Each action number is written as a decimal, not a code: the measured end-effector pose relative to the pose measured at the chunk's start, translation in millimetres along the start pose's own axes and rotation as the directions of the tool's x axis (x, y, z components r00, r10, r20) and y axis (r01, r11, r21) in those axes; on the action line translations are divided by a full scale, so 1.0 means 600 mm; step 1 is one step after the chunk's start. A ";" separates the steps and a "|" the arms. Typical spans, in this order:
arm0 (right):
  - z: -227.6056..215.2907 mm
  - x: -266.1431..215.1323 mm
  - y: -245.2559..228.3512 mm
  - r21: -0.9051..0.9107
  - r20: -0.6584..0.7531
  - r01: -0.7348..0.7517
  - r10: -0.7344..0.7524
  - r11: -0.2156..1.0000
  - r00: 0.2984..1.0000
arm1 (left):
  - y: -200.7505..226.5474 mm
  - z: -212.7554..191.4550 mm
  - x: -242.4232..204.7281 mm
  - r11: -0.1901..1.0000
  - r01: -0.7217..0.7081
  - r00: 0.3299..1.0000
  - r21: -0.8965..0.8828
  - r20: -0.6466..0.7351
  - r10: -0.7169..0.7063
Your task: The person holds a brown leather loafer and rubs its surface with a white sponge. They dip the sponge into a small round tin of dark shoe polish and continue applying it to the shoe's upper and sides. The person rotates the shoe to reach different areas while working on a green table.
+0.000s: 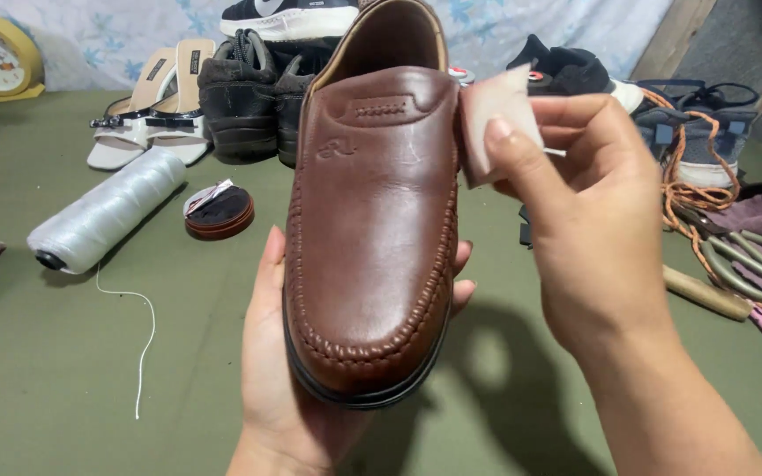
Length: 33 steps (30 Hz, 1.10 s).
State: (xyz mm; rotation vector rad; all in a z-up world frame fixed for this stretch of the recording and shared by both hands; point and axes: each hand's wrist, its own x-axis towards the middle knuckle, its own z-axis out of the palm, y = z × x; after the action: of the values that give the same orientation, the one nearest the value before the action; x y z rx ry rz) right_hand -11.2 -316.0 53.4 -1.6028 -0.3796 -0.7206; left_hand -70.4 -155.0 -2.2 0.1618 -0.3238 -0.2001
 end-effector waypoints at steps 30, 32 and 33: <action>0.002 -0.096 -0.082 -0.279 0.024 0.028 -0.022 0.960 0.999 | -0.026 0.053 0.023 0.986 -0.148 0.918 0.074 -0.359 0.165; 0.010 -0.096 -0.083 -0.271 0.039 0.035 -0.025 0.962 0.999 | -0.023 0.055 0.018 0.965 -0.204 0.753 0.163 -0.604 0.261; 0.010 -0.094 -0.083 -0.261 0.057 0.048 -0.035 0.964 0.998 | -0.021 0.030 0.010 0.989 -0.145 0.918 0.030 -0.368 0.146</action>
State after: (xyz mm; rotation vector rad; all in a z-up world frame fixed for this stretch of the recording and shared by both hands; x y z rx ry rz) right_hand -83.1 -292.7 55.1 -1.8710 -0.3678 -0.7878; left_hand -73.1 -170.9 13.9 0.1733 0.0405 -0.0189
